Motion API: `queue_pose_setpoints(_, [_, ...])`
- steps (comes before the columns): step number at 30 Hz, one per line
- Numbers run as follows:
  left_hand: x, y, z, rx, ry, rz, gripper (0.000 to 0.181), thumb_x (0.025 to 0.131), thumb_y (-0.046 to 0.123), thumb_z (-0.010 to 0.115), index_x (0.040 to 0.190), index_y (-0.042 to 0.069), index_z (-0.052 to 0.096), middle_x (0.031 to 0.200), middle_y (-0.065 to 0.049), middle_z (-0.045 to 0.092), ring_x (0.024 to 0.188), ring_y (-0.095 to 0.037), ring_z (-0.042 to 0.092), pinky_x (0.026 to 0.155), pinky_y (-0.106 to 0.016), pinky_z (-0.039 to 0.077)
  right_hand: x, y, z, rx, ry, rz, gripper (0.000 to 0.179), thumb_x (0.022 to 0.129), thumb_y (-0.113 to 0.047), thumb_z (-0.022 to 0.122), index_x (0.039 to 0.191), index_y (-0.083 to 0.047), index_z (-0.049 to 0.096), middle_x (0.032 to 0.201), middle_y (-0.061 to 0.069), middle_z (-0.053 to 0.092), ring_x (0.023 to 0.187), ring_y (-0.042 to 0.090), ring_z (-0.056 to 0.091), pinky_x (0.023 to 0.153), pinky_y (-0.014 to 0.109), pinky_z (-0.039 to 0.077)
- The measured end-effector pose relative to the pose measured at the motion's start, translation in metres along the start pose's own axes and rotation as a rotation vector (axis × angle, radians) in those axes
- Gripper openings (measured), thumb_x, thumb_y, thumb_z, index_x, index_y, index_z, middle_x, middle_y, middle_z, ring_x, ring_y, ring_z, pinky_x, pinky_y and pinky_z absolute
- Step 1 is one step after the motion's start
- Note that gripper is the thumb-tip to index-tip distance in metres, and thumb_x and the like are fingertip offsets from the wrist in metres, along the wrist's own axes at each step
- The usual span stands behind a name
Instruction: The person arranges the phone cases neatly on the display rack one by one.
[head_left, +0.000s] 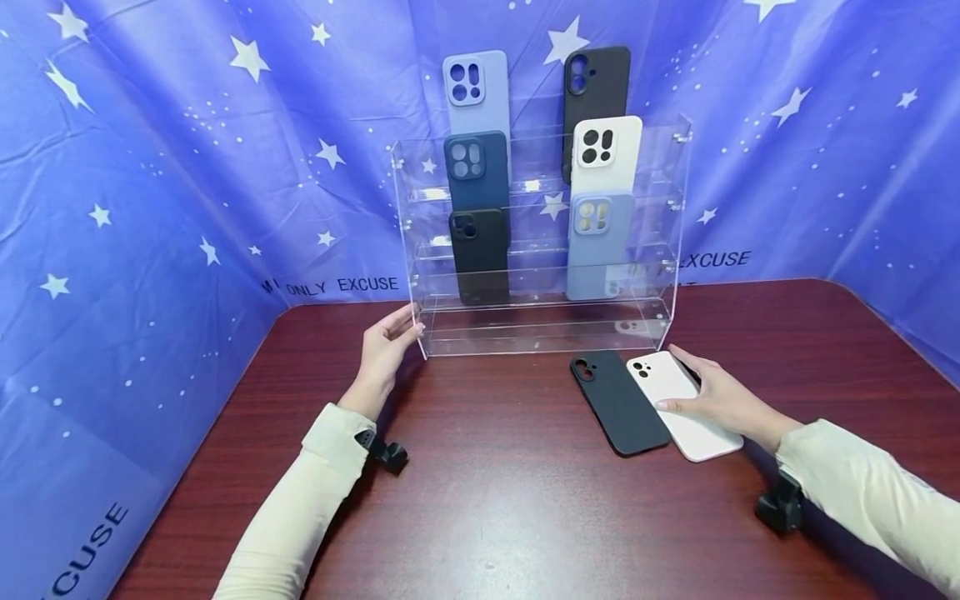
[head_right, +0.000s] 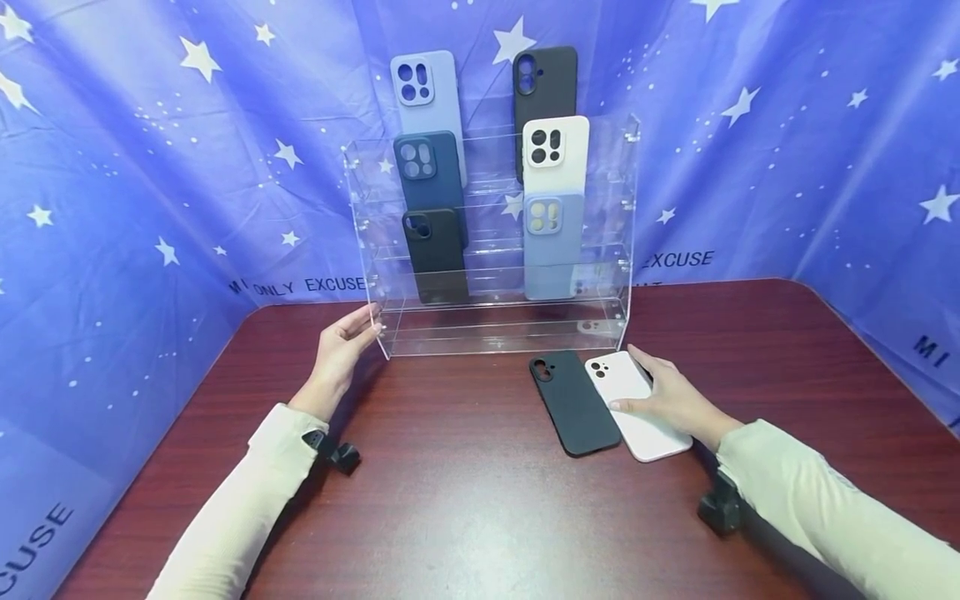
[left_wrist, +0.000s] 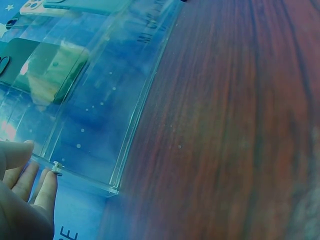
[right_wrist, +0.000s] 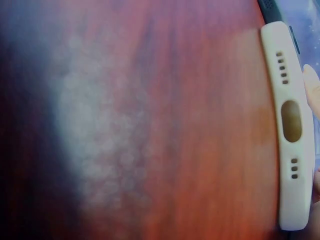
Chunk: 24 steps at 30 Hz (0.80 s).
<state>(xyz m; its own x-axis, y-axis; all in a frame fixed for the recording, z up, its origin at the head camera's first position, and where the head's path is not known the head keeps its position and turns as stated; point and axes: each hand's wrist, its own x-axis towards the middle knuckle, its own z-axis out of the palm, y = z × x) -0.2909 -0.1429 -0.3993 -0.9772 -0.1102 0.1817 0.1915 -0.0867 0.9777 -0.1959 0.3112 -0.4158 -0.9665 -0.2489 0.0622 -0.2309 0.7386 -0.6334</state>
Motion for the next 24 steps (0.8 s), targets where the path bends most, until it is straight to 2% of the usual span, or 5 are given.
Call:
queue_pose_setpoints(2, [0.000,0.000,0.000,-0.004,0.003,0.001,0.042,0.082,-0.013,0.062,0.123,-0.008,0.056,0.124,-0.026,0.056,0.097,-0.019,0.065,0.077,-0.018,0.054,0.001,-0.001,-0.001,0.007,-0.007,0.004,0.098,0.075,-0.030,0.079,0.144,0.009,0.021,0.141,0.036,0.031,0.127,0.049,0.031,0.097,0.059,0.031])
queue_pose_setpoints(9, [0.002,0.000,0.000,0.006,-0.006,0.004,0.042,0.082,-0.012,0.062,0.124,-0.009,0.056,0.125,-0.026,0.055,0.085,0.000,0.063,0.078,-0.017,0.053,0.005,-0.001,-0.003,0.000,-0.010,0.051,0.096,0.076,-0.035,0.078,0.144,0.006,0.024,0.140,0.036,0.032,0.122,0.047,0.033,0.092,0.056,0.033])
queue_pose_setpoints(13, [0.001,0.000,0.001,-0.002,-0.004,0.005,0.042,0.082,-0.013,0.062,0.123,-0.009,0.056,0.124,-0.026,0.055,0.085,-0.001,0.063,0.077,-0.017,0.054,0.006,-0.002,-0.003,0.005,0.004,0.027,0.094,0.076,-0.030,0.079,0.143,0.008,0.025,0.138,0.035,0.031,0.123,0.049,0.029,0.092,0.059,0.030])
queue_pose_setpoints(19, [0.000,0.000,-0.001,0.008,0.002,0.008,0.041,0.082,-0.012,0.062,0.123,-0.008,0.056,0.124,-0.025,0.056,0.086,0.000,0.063,0.077,-0.016,0.053,0.006,-0.004,0.000,0.037,0.065,-0.052,0.089,0.073,-0.017,0.081,0.138,0.012,0.027,0.133,0.035,0.030,0.119,0.045,0.030,0.091,0.055,0.030])
queue_pose_setpoints(24, [0.000,-0.002,0.000,0.008,0.000,0.001,0.041,0.082,-0.012,0.062,0.123,-0.008,0.056,0.124,-0.025,0.056,0.088,-0.005,0.064,0.078,-0.017,0.053,0.003,-0.011,-0.003,0.026,0.053,-0.003,0.094,0.073,-0.020,0.081,0.141,0.010,0.024,0.136,0.036,0.028,0.121,0.047,0.030,0.093,0.058,0.030])
